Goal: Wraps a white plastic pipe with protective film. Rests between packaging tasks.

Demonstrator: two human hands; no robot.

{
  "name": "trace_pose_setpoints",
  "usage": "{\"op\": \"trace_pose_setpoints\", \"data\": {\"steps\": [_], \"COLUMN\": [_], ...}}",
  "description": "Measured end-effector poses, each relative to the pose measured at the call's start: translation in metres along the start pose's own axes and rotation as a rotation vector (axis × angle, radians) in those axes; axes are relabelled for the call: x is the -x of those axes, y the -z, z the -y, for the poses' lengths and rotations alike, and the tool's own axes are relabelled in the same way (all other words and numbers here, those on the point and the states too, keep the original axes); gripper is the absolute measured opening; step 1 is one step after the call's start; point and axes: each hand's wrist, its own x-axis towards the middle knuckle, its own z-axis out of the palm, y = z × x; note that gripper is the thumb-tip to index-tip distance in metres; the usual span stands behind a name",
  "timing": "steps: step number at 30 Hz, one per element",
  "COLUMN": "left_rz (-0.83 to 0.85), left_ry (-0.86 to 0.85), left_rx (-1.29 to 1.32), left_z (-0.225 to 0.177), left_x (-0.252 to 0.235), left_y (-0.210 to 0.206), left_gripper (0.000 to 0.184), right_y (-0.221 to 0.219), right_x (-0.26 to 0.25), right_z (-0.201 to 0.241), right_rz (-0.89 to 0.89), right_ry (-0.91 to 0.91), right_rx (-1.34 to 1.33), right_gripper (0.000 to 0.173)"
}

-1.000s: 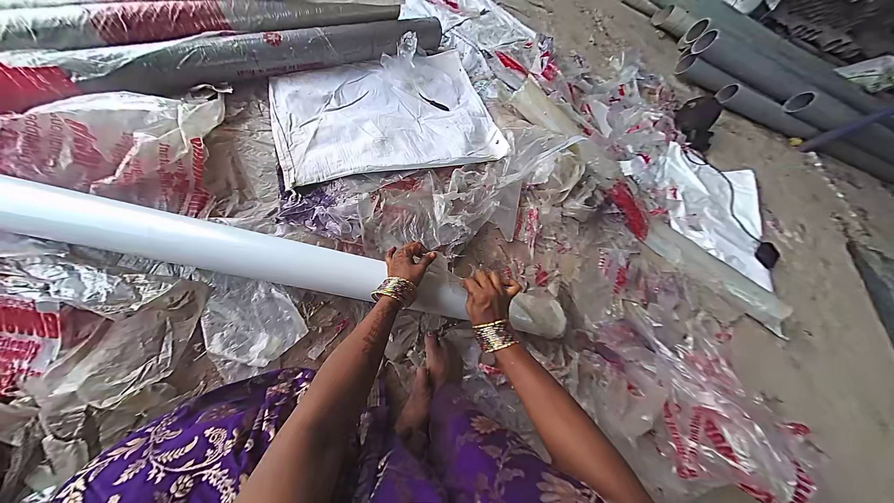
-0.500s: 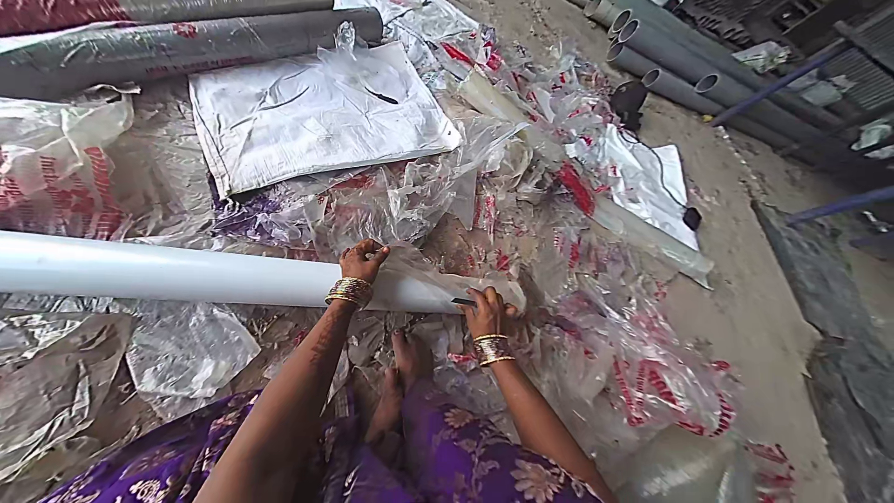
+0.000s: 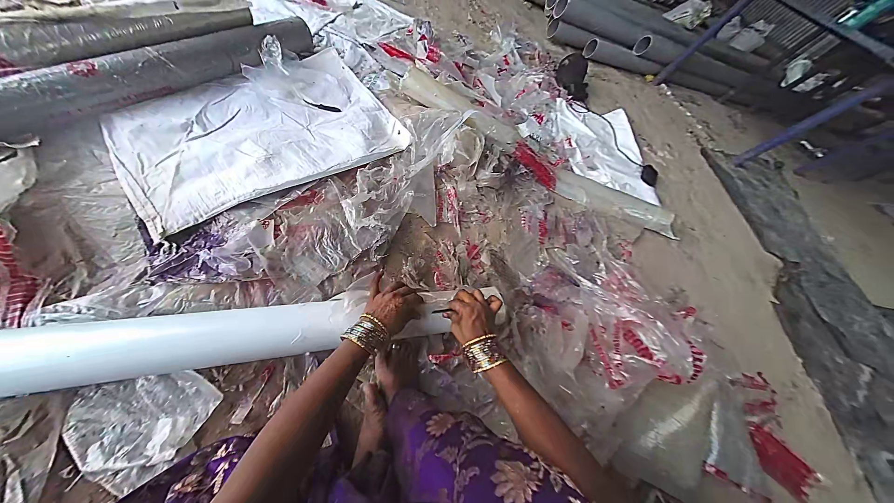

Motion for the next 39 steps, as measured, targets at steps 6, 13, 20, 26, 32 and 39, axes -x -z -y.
{"op": "trace_pose_setpoints", "data": {"steps": [6, 13, 20, 26, 32, 39], "left_rz": [0.111, 0.123, -0.439, 0.015, 0.048, 0.101], "left_ry": [0.230, 0.278, -0.081, -0.018, 0.124, 0.332], "left_rx": [0.114, 0.112, 0.013, -0.021, 0.074, 0.156], "left_z": [0.001, 0.003, -0.015, -0.061, -0.053, -0.056], "left_x": [-0.028, -0.033, -0.009, -0.019, -0.031, -0.045], "left_y": [-0.001, 0.003, -0.033, -0.036, -0.048, -0.040], "left_gripper": [0.038, 0.041, 0.027, 0.060, 0.040, 0.044], "right_y": [0.020, -0.004, -0.048, -0.023, 0.033, 0.039], "right_x": [-0.016, 0.009, 0.025, 0.015, 0.007, 0.003], "right_z": [-0.026, -0.066, -0.070, -0.064, -0.049, -0.086], "right_rz": [0.078, 0.059, -0.241, 0.030, 0.217, -0.112], "right_ry": [-0.372, -0.366, -0.093, -0.299, -0.380, -0.483], "right_rx": [-0.272, -0.175, 0.017, -0.054, -0.071, -0.468], "right_gripper": [0.031, 0.041, 0.012, 0.025, 0.030, 0.015]}}
